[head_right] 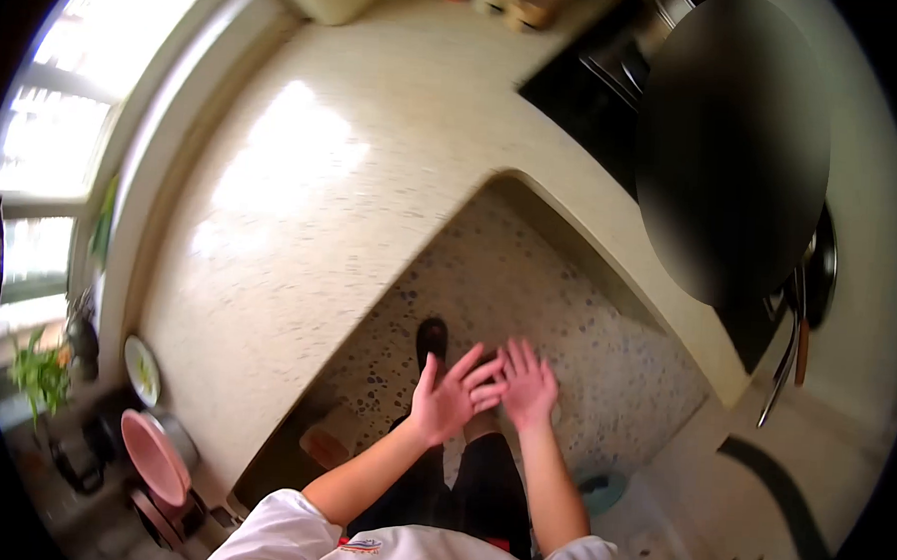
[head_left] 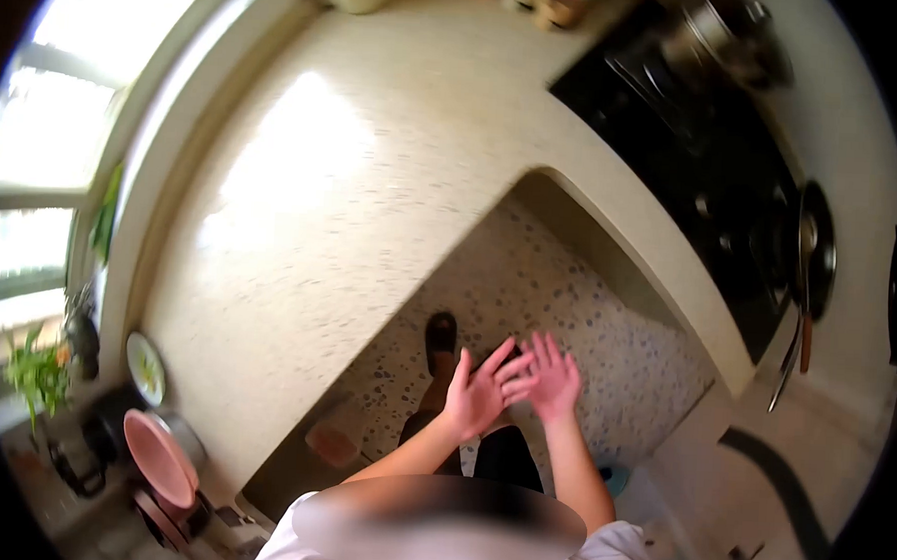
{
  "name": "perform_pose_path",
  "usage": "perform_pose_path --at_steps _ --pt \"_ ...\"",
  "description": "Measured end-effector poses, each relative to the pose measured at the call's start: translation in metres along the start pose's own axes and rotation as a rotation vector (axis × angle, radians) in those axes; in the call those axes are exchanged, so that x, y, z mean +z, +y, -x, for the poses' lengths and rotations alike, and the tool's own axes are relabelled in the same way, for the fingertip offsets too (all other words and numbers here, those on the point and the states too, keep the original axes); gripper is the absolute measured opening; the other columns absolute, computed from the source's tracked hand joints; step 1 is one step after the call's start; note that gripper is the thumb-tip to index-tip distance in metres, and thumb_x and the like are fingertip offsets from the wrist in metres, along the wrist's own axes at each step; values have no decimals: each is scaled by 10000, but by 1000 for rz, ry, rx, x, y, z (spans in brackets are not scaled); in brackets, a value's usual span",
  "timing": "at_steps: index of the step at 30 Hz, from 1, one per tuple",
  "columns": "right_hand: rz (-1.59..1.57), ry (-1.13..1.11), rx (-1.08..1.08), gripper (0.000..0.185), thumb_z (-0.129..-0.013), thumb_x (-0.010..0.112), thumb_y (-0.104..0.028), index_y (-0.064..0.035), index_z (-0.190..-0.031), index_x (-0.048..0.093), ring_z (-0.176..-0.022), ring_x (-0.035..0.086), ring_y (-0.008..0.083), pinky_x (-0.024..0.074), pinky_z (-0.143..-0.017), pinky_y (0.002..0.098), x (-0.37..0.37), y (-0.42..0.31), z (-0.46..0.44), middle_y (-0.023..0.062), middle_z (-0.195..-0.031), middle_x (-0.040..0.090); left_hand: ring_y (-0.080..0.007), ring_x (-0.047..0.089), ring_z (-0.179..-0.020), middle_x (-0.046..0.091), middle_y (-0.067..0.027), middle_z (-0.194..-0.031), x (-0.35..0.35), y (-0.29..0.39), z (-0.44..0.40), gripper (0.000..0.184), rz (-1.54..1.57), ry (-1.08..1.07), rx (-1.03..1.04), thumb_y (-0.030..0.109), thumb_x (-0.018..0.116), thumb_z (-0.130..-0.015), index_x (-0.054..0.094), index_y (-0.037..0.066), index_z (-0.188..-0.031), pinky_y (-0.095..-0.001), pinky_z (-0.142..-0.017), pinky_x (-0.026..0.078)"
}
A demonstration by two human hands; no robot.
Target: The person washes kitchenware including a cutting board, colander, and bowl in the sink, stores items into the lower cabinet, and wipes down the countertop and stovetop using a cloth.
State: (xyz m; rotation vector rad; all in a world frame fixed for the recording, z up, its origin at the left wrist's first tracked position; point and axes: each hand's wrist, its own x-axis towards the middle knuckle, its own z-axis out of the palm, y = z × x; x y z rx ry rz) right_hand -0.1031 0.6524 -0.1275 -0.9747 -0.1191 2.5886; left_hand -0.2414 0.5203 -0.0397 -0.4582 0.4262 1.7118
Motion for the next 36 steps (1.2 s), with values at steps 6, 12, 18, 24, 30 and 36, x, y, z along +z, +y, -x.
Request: perform_pose_path --at_steps 6,12,18,24,30,36 --pt "195 78 424 599 -1026 488 -467 -137 -1526 471 -1428 461 371 363 -1162 542 69 84 79 143 -1581 473 -348 614 -1266 496 -191 -1556 -17 56 160 864 49 120 329 771 270 -1000 320 184 -1632 -464 -1106 437" --pt "465 -92 639 589 -1037 481 -445 -141 -1541 455 -1372 521 372 401 -1134 530 160 137 97 179 -1529 523 -353 623 -1227 548 -195 -1504 -22 96 279 794 244 119 687 710 266 -1032 373 173 -1607 -488 -1093 433" --pt "676 -314 785 596 -1041 479 -428 -140 -1561 439 -1340 548 359 413 -1124 496 241 199 84 174 -1493 559 -350 641 -1185 609 -180 -1426 -24 118 370 759 312 189 922 690 281 -1040 429 166 -1569 -479 -1079 443" --pt "813 -432 1015 564 -1067 448 -404 -124 -1557 433 -1306 580 341 438 -1099 478 286 252 72 166 -1467 584 -326 648 -1170 634 -186 -1382 -29 107 423 695 477 286 1172 627 341 -1053 471 141 -1533 -459 -1037 477" --pt "1033 -601 1329 549 -1076 458 -391 -114 -1549 440 -1267 612 308 466 -1066 439 322 319 61 153 -1417 629 -306 652 -1140 663 -157 -1326 -31 67 453 682 683 455 1418 629 395 -1038 517 136 -1493 -438 -1010 484" --pt "1276 -755 1552 559 -1061 483 -404 -115 -1539 455 -1232 633 272 480 -1049 416 328 381 74 122 -1400 649 -285 640 -1099 674 -127 -1283 -30 -22 484 649 1006 548 1715 603 445 -1020 554 135 -1456 -428 -999 479"
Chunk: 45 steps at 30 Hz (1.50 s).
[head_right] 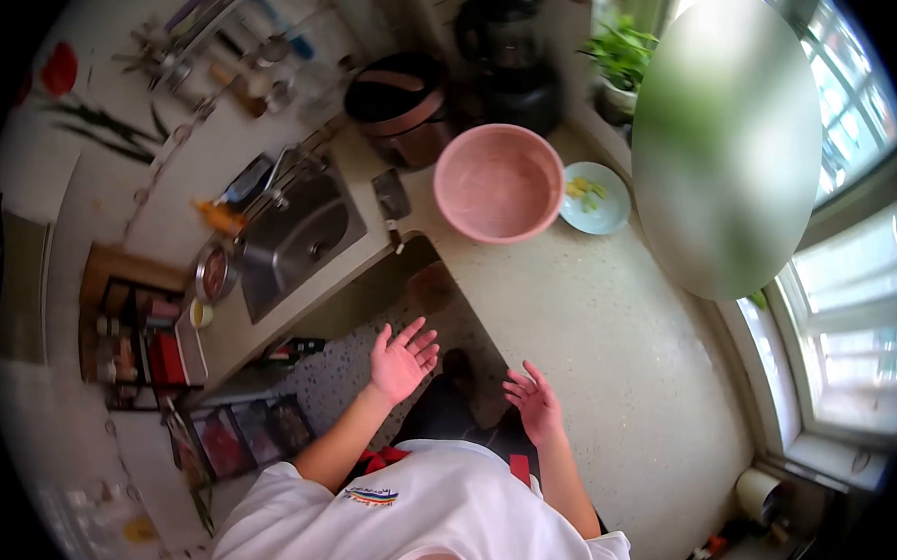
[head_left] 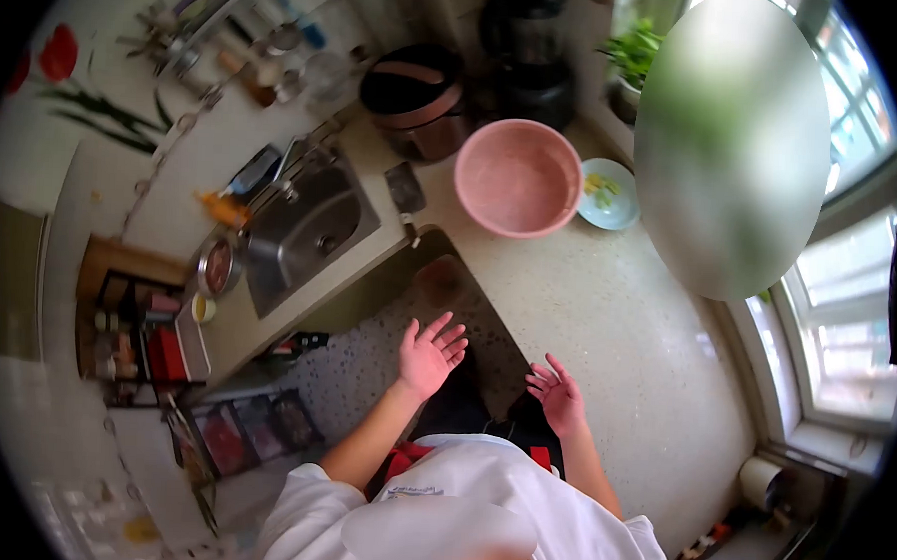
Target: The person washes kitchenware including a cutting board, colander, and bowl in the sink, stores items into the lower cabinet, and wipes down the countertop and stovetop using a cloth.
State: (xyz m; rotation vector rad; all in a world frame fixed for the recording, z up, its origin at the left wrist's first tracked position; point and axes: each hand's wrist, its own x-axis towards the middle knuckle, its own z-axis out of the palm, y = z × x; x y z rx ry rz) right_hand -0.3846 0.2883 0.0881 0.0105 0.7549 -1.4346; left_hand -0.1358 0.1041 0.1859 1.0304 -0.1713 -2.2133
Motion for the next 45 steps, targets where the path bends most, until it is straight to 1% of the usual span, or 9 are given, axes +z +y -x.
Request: perform_pose_path --at_steps 9,11,18,21,25,33,39,42,45 --pt "586 -2 267 466 -1045 525 -357 -122 -1447 548 -1123 684 278 523 -970 424 101 40 -114 123 -1299 697 -253 618 -1071 660 -83 -1210 -146 113 58 527 209 284 290 484 522 -1002 597 130 -1385 -414 -991 469" --pt "857 57 244 448 -1034 551 -352 -111 -1411 577 -1097 695 291 545 -926 438 128 60 -155 149 -1263 709 -244 619 -1064 658 -77 -1205 -177 131 63 501 200 342 288 458 531 -999 602 132 -1373 -407 -983 470" --pt "1932 160 -413 510 -924 666 -412 -82 -1305 586 -1033 670 446 563 -868 504 237 119 -323 208 -1229 659 -225 632 -1025 669 -66 -1173 -235 187 52 461 99 413 120 391 503 -1015 598 123 -1377 -383 -957 475" --pt "2076 294 -446 528 -924 663 -442 -91 -1308 570 -1007 699 410 584 -810 507 272 129 -374 189 -1249 638 -222 642 -1013 682 -63 -1154 -228 205 42 438 35 388 82 358 493 -1025 604 115 -1373 -376 -953 480" --pt "2391 327 -200 540 -938 615 -515 -75 -1248 570 -1007 725 368 604 -775 506 283 130 -422 165 -1248 644 -219 657 -1000 698 -66 -1147 -218 227 17 417 13 355 62 330 491 -1030 615 109 -1360 -372 -951 485" --pt "2436 195 -108 417 -954 504 -390 -47 -1136 658 -968 740 390 596 -821 511 269 121 -457 189 -1155 726 -224 676 -996 719 -91 -1155 -183 261 -18 403 -70 348 129 317 498 -1030 634 95 -1337 -379 -961 494" --pt "2245 187 -453 356 -883 597 -385 -55 -806 707 -728 730 413 601 -694 505 293 117 -445 193 -773 735 -187 681 -1086 724 -81 -1194 -160 288 -55 405 -313 297 86 305 496 -1050 633 78 -1357 -342 -955 496" --pt "2158 123 -470 382 -824 723 -421 -53 -720 704 -686 714 385 579 -634 481 340 135 -416 177 -713 711 -174 671 -1120 726 -61 -1208 -147 296 -79 439 -368 317 46 376 496 -1061 641 82 -1354 -333 -958 490" --pt "2070 -26 -374 375 -826 721 -421 -52 -759 723 -668 711 394 573 -630 488 389 171 -394 182 -703 708 -148 661 -1047 726 -17 -1117 -151 309 -96 465 -351 318 -80 515 519 -1048 685 118 -1224 -319 -953 489"
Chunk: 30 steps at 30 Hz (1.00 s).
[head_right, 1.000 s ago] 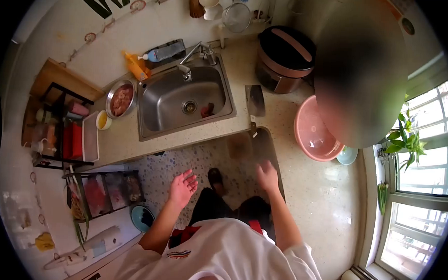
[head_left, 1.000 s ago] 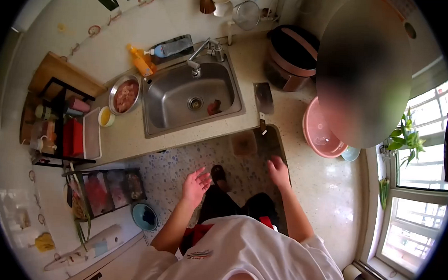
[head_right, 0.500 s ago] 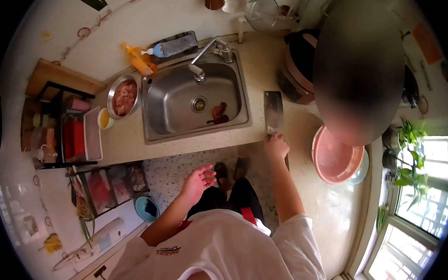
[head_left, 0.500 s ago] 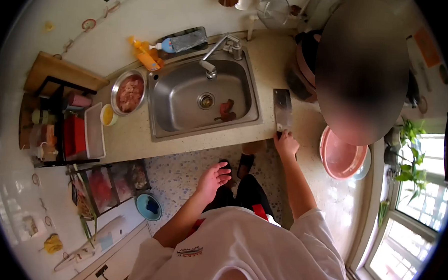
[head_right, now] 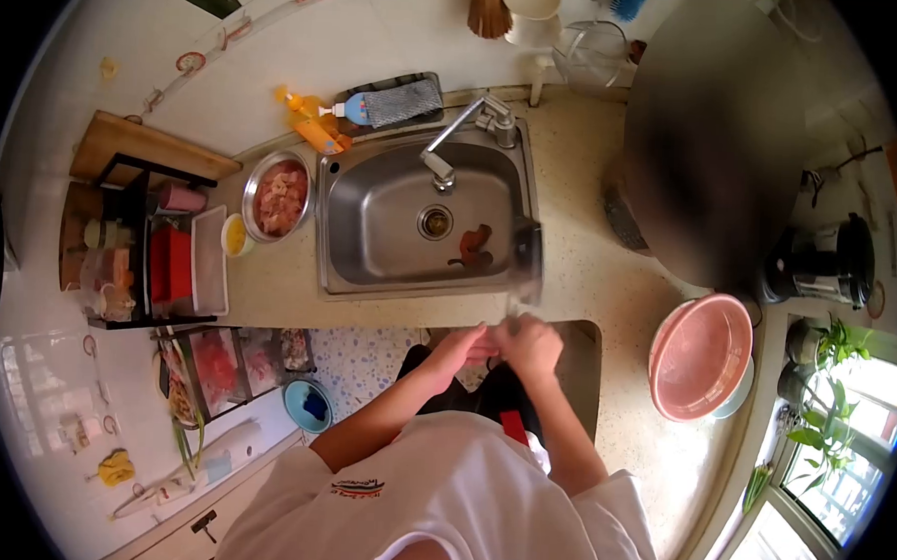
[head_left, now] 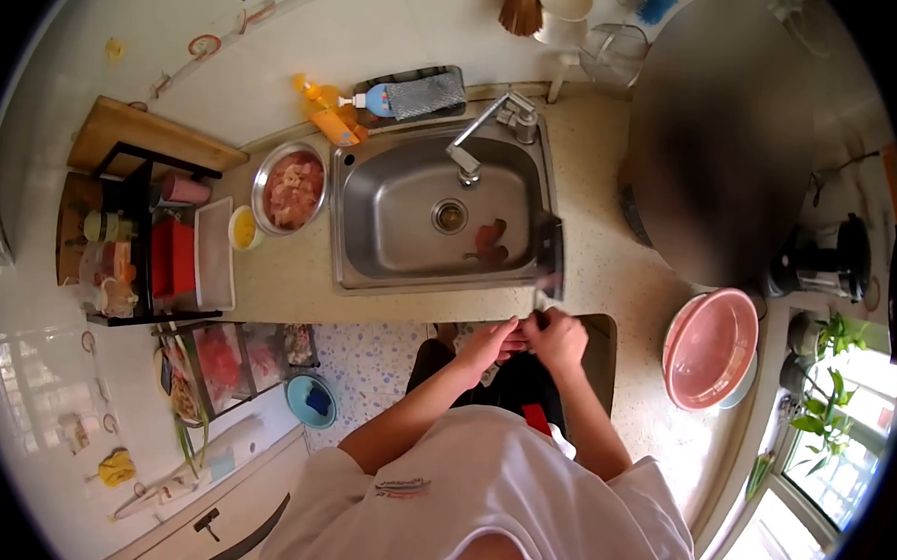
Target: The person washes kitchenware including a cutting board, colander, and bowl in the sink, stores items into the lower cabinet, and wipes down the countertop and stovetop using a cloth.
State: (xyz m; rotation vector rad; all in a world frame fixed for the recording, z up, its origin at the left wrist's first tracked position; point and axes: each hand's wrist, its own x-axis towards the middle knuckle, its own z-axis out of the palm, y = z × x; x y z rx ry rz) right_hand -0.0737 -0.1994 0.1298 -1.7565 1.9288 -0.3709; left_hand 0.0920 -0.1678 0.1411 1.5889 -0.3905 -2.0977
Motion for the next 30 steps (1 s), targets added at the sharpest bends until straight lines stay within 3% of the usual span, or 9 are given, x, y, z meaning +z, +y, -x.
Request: perform_pose_path --at_steps 5,6,10,13,14,17,19,24,30 --pt "-48 -70 -153 384 -835 709 -441 -80 -741 618 -675 690 387 537 -572 495 50 -77 -3 142 -760 677 -115 639 -892 683 10 -933 -57 26 -13 410 194 75 -97 554 542 -1037 670 168 -991 -317 -792 518" --pt "-36 -52 -167 366 -834 718 -419 -83 -733 614 -664 691 378 538 -569 495 60 -94 -5 128 -758 674 -93 604 -741 662 22 -870 -71 27 -16 411 235 118 -102 549 543 -1039 686 164 -1024 -263 -641 480" --pt "-125 -190 -286 267 -873 729 -300 -43 -936 693 -729 713 350 570 -635 433 79 -152 -19 139 -863 724 -104 567 -663 608 20 -805 -139 27 -33 340 364 155 28 429 530 -1077 685 127 -1045 -235 -500 395" --pt "-740 -649 -141 309 -875 762 -235 -39 -1111 729 -837 723 353 580 -715 427 96 -146 -54 144 -944 739 -171 679 -770 691 -53 -907 -189 55 -27 361 402 167 43 401 514 -1088 670 76 -1091 -319 -663 584" --pt "-637 -609 -118 283 -868 765 -220 -46 -1090 734 -842 722 353 579 -726 423 97 -143 -66 148 -953 738 -206 713 -847 714 -90 -976 -211 59 -34 369 458 170 48 386 485 -1102 643 55 -1145 -374 -757 622" --pt "-83 -411 -194 227 -855 763 -196 -36 -1014 736 -870 710 365 574 -767 406 112 -126 -102 173 -958 731 -199 664 -756 655 -51 -858 -275 55 -54 347 427 140 24 383 484 -1105 594 69 -1204 -376 -716 597" --pt "49 -402 -19 235 -834 773 -194 -33 -999 728 -899 696 373 573 -798 405 133 -103 -127 179 -1008 727 -171 594 -679 585 -20 -783 -288 71 -46 350 401 223 -16 398 486 -1103 602 79 -1186 -360 -667 548" --pt "209 -360 -123 439 -825 771 -195 -97 -1231 638 -1023 672 407 573 -874 457 226 -33 -174 186 -1293 607 -110 401 -578 443 31 -693 -300 92 -37 468 454 193 -21 513 453 -1097 630 88 -1176 -305 -590 369" --pt "312 -526 133 580 -891 698 -188 -168 -1426 477 -1109 638 454 545 -995 476 270 -37 -211 233 -1489 405 -101 397 -564 441 32 -662 -283 99 -25 691 360 185 24 647 391 -1063 627 35 -1282 -305 -585 384"
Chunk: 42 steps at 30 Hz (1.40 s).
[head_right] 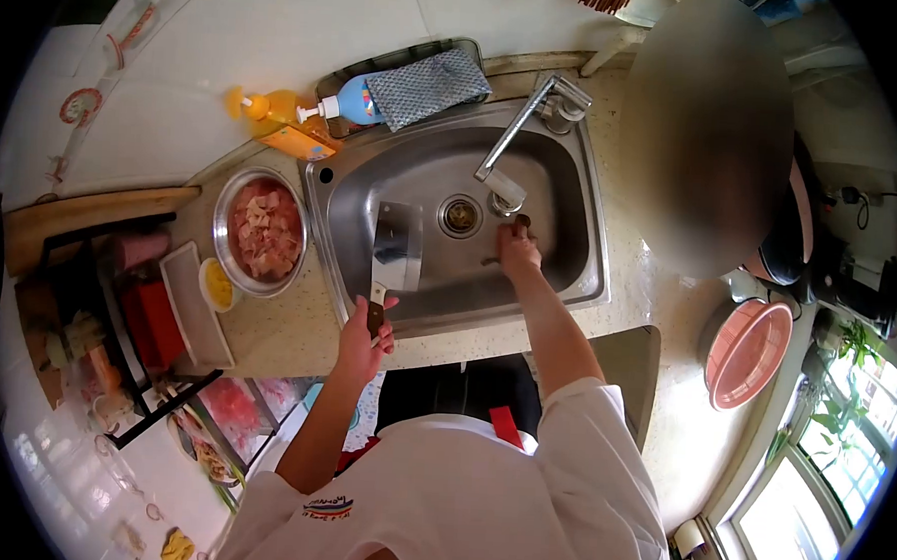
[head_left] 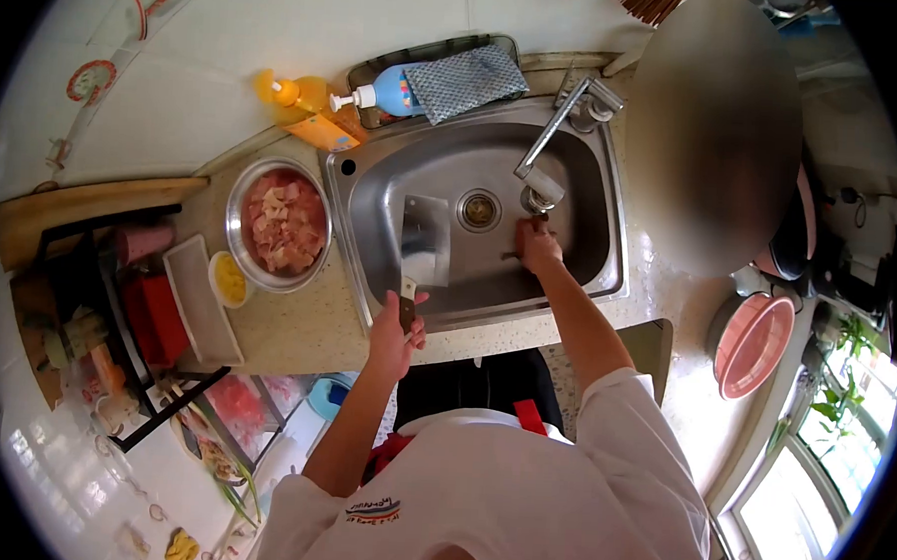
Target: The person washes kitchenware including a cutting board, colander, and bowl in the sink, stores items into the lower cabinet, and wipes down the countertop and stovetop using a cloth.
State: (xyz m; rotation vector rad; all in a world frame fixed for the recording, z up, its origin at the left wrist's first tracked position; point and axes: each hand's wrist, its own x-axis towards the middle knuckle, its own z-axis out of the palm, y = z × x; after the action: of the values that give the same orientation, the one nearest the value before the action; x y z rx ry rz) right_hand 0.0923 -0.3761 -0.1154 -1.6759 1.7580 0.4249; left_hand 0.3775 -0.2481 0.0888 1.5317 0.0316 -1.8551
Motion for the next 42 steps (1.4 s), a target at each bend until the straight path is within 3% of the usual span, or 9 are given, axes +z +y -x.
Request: perform_pose_path --at_steps 4,8,15,20,23,29,36,39,42 --pt "74 -35 59 463 -928 635 -179 -120 -1374 525 -1139 640 447 547 -991 475 15 2 -25 252 -1454 436 -104 413 -557 466 24 -671 10 0 4 648 -95 56 -4 587 391 -1092 628 18 -1289 -307 -581 407" --pt "-368 188 81 261 -864 669 -116 -10 -1098 719 -1058 721 336 591 -891 443 28 18 -36 209 -1111 715 -106 434 -560 487 14 -691 13 0 3 546 -167 75 4 516 425 -1106 630 31 -1254 -314 -583 417" --pt "-1315 186 -204 262 -809 576 133 40 -1045 641 -821 763 267 623 -679 330 -54 -6 68 133 -1053 642 -62 413 -532 503 11 -747 17 -11 -21 458 -81 29 16 477 470 -1099 629 65 -1219 -259 -472 327" --pt "-1148 284 -612 290 -810 525 214 29 -1020 604 -821 762 250 621 -641 302 -79 -71 135 115 -1107 538 -49 308 -454 456 25 -679 38 -1 -26 404 -148 8 -84 479 488 -1090 619 101 -1139 -237 -423 240" --pt "-704 474 -806 330 -724 736 45 -63 -1036 717 -1036 633 334 537 -878 431 -95 -94 151 96 -1162 616 -49 275 -427 444 26 -652 48 0 -21 397 -107 -24 -128 476 488 -1089 606 96 -1085 -237 -400 209" --pt "-557 638 -716 306 -713 738 -11 -107 -1004 742 -1023 612 341 514 -910 442 -80 -79 113 70 -1087 661 -55 277 -433 422 26 -630 45 2 0 431 -231 -79 -151 456 452 -1098 618 60 -1065 -238 -403 204" --pt "-602 563 -443 207 -787 683 -50 -17 -984 735 -908 656 441 554 -813 502 -74 -34 45 229 -936 696 -55 282 -462 398 44 -624 44 11 28 444 -284 -35 -213 436 438 -1108 641 42 -1076 -230 -432 225" --pt "-836 415 -153 174 -835 677 -70 11 -979 728 -795 714 382 576 -762 417 -68 -11 30 218 -869 722 -135 430 -471 488 -8 -616 29 11 25 384 -468 2 -97 393 536 -1076 678 36 -1060 -280 -464 342" --pt "-931 504 -184 167 -858 717 -75 21 -994 722 -779 700 250 548 -739 336 -78 0 48 156 -855 719 -266 613 -593 608 -91 -673 35 11 22 303 -1160 150 663 335 669 -995 703 40 -1056 -376 -554 468"
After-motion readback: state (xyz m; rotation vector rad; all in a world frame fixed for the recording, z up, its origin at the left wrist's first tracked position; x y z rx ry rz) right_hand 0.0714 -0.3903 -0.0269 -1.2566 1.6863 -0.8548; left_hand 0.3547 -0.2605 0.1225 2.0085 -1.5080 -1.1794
